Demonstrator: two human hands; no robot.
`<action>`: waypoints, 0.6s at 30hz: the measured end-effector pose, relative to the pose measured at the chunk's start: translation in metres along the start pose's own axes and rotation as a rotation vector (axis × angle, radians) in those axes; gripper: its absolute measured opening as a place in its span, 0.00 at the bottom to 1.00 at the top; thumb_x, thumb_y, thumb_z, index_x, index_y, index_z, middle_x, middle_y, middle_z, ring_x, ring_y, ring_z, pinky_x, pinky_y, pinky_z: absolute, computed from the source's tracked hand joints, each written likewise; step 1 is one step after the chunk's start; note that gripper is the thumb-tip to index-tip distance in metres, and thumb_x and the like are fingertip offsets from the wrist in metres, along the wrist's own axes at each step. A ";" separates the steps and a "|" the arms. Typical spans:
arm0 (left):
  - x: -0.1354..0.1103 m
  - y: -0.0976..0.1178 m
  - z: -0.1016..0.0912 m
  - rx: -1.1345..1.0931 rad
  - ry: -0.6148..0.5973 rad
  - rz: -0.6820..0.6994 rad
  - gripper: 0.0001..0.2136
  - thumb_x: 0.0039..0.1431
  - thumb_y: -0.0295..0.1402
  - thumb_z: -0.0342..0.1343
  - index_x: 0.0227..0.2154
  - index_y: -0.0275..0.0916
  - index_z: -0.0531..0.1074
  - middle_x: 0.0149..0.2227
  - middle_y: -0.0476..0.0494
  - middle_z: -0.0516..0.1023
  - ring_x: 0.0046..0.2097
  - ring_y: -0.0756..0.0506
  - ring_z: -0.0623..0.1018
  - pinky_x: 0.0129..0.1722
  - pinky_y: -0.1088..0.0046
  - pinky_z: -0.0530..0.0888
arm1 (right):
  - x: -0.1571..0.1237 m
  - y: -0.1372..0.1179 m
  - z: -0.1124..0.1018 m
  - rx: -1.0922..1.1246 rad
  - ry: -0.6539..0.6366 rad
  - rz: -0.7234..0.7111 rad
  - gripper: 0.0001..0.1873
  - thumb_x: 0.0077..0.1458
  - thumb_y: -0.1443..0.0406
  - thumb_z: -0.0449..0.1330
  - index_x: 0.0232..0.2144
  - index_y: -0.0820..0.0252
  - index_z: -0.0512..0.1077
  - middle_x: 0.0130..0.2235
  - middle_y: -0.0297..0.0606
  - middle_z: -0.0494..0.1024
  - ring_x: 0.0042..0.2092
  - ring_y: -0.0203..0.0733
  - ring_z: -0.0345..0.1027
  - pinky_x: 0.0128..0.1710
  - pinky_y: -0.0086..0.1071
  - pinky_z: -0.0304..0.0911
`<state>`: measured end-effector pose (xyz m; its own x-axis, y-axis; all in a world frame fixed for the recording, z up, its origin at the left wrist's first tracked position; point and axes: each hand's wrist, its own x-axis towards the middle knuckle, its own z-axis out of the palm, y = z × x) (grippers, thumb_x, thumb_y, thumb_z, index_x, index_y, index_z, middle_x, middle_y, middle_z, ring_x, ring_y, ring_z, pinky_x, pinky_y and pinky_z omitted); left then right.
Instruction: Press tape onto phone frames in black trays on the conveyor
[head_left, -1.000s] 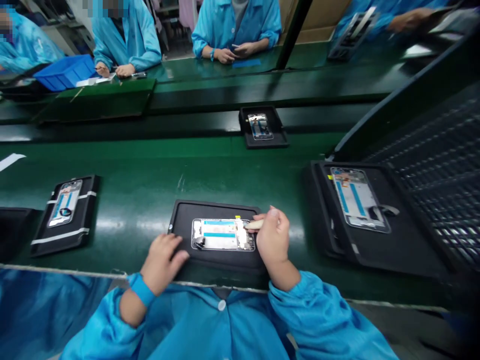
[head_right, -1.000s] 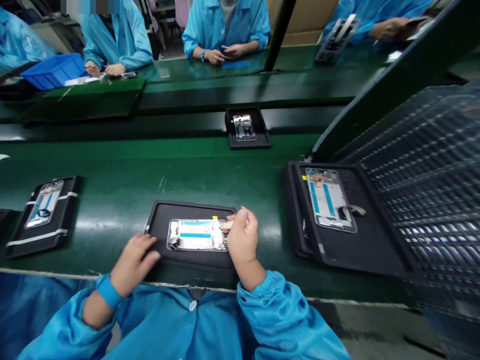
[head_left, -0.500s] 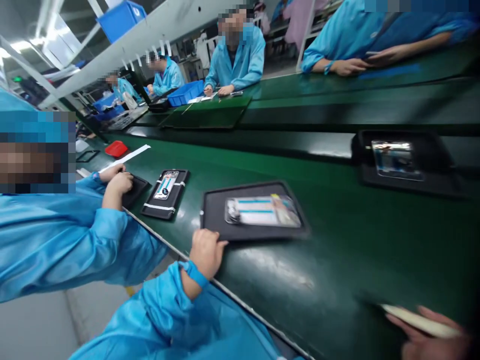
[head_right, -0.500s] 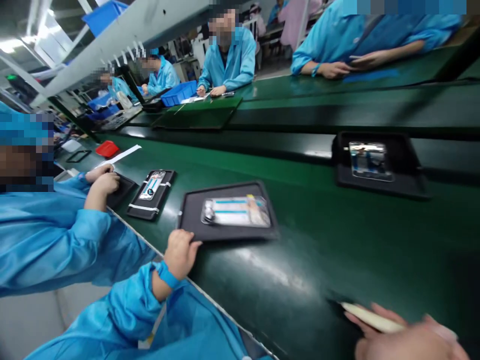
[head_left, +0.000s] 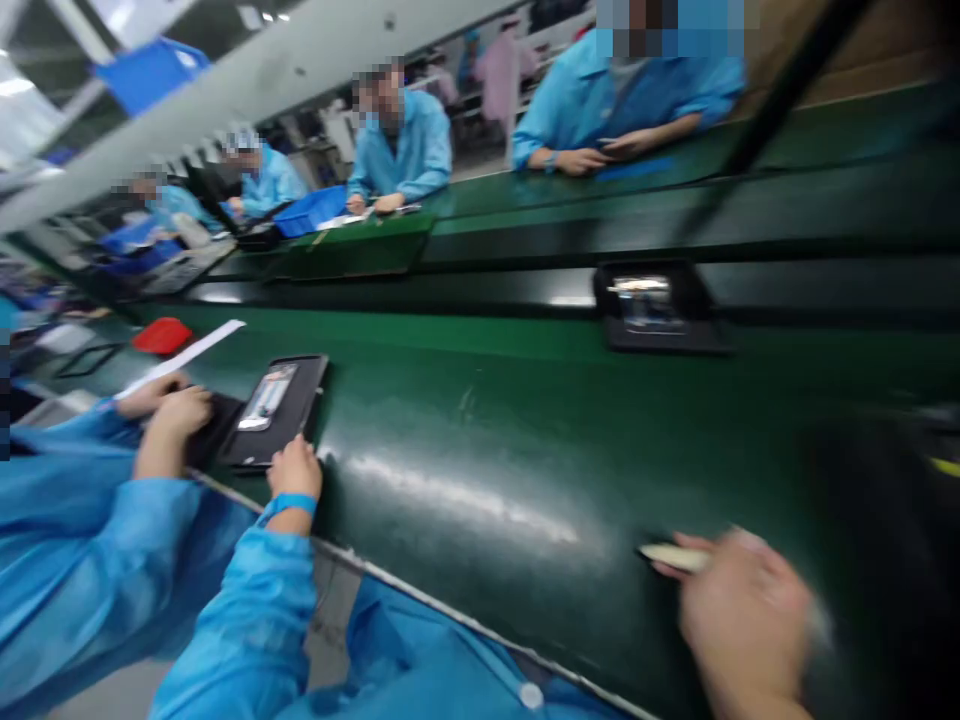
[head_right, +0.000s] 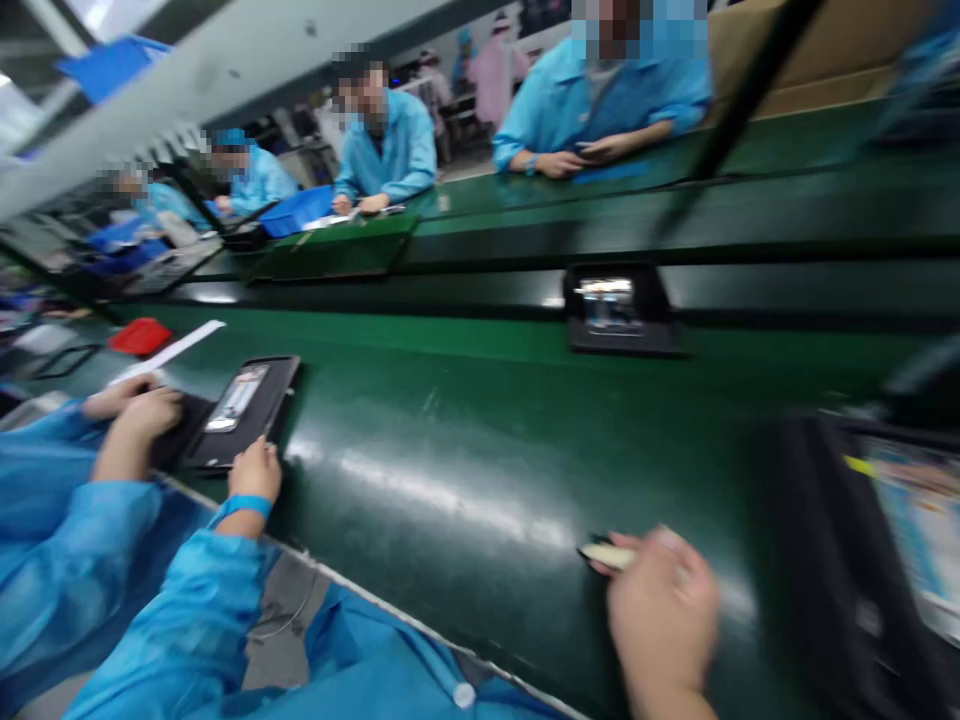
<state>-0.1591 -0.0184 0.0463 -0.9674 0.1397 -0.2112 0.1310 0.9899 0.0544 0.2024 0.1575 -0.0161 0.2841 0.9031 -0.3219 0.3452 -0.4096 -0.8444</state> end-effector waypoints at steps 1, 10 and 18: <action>-0.010 0.004 0.007 0.017 0.009 0.013 0.26 0.53 0.38 0.30 0.56 0.44 0.49 0.54 0.48 0.48 0.60 0.47 0.48 0.60 0.55 0.47 | -0.005 -0.007 0.000 -0.011 -0.065 0.028 0.17 0.51 0.57 0.46 0.25 0.63 0.67 0.23 0.42 0.69 0.21 0.34 0.60 0.24 0.30 0.55; -0.088 0.078 0.073 0.122 -0.355 0.535 0.22 0.51 0.49 0.33 0.49 0.57 0.56 0.54 0.63 0.47 0.59 0.53 0.44 0.66 0.61 0.36 | 0.026 -0.018 0.028 -0.038 -0.326 0.146 0.29 0.55 0.51 0.42 0.52 0.63 0.57 0.36 0.40 0.71 0.31 0.33 0.66 0.30 0.25 0.62; -0.095 0.101 0.082 0.121 -0.227 0.419 0.24 0.50 0.50 0.32 0.50 0.55 0.56 0.54 0.61 0.47 0.57 0.54 0.46 0.63 0.57 0.35 | 0.098 -0.071 0.050 -0.689 -0.225 -0.253 0.23 0.58 0.62 0.45 0.51 0.69 0.63 0.49 0.47 0.64 0.54 0.48 0.53 0.55 0.38 0.48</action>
<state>-0.0364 0.0700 -0.0079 -0.7558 0.5155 -0.4039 0.5365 0.8411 0.0695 0.1608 0.2813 -0.0094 -0.0415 0.9542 -0.2961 0.8760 -0.1078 -0.4702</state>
